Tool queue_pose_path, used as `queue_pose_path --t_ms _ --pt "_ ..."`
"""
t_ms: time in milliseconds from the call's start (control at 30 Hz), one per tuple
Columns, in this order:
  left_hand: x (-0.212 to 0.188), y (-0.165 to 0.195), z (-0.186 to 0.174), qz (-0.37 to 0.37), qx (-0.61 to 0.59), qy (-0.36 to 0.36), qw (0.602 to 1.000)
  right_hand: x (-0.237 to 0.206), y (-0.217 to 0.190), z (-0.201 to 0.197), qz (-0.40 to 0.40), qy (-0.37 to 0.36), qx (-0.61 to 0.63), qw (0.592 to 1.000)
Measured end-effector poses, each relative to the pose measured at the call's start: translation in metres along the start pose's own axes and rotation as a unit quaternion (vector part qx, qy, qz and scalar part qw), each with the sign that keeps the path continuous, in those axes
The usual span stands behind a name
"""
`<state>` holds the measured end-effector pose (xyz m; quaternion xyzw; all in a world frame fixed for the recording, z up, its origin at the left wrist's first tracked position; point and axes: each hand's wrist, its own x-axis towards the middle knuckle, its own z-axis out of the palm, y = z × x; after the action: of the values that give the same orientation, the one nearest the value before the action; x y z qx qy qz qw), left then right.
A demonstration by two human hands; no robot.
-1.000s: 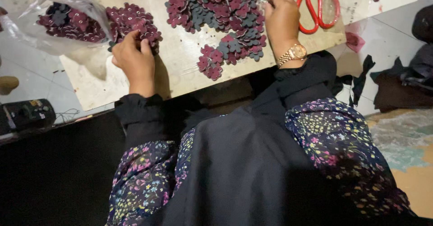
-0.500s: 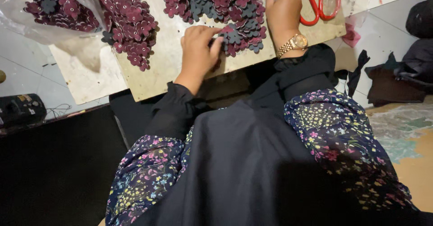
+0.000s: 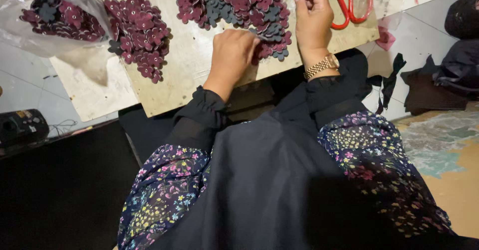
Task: The person sits on the floor and repeatedly picks up small maroon and dark gray flower-shaped pieces and metal rings from a wooden board. They insert the rings into the center of the pieces and place the assembled units back on the board.
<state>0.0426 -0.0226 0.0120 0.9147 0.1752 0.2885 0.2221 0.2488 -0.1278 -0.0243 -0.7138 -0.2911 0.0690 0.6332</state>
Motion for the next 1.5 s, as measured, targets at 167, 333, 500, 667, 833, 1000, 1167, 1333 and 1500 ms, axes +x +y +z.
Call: queue_pose_path --t_ms 167,333,500,667,833,1000,1167,1333,1500 --pt "-0.004 -0.004 -0.008 -0.182 -0.228 0.047 0.955 -0.026 -0.038 0.01 0.047 -0.044 0.088 0.994" --pt "-0.01 -0.009 -0.02 -0.336 -0.505 0.045 0.794 -0.069 -0.1 0.023 0.06 -0.133 0.085 0.986" --pt "-0.02 0.002 -0.032 -0.304 -0.588 0.042 0.749 -0.076 -0.145 0.027 -0.169 -0.137 -0.058 0.974" --pt "-0.023 0.009 -0.041 -0.326 -0.622 0.043 0.711 -0.081 -0.163 0.032 -0.231 -0.113 -0.106 0.96" --pt "-0.024 0.01 -0.044 -0.327 -0.623 0.04 0.709 -0.081 -0.162 0.032 -0.176 -0.118 -0.043 0.976" --pt "-0.021 0.019 -0.052 -0.353 -0.643 0.024 0.679 -0.079 -0.155 0.031 -0.124 -0.121 -0.038 0.984" --pt "-0.016 0.028 -0.061 -0.376 -0.664 0.017 0.646 -0.075 -0.151 0.024 -0.097 -0.122 0.022 0.988" --pt "-0.016 0.031 -0.061 -0.372 -0.642 0.03 0.67 -0.082 -0.158 0.018 -0.179 -0.127 -0.02 0.975" --pt "-0.018 0.031 -0.056 -0.357 -0.633 0.021 0.686 -0.081 -0.162 0.021 -0.194 -0.121 -0.074 0.971"
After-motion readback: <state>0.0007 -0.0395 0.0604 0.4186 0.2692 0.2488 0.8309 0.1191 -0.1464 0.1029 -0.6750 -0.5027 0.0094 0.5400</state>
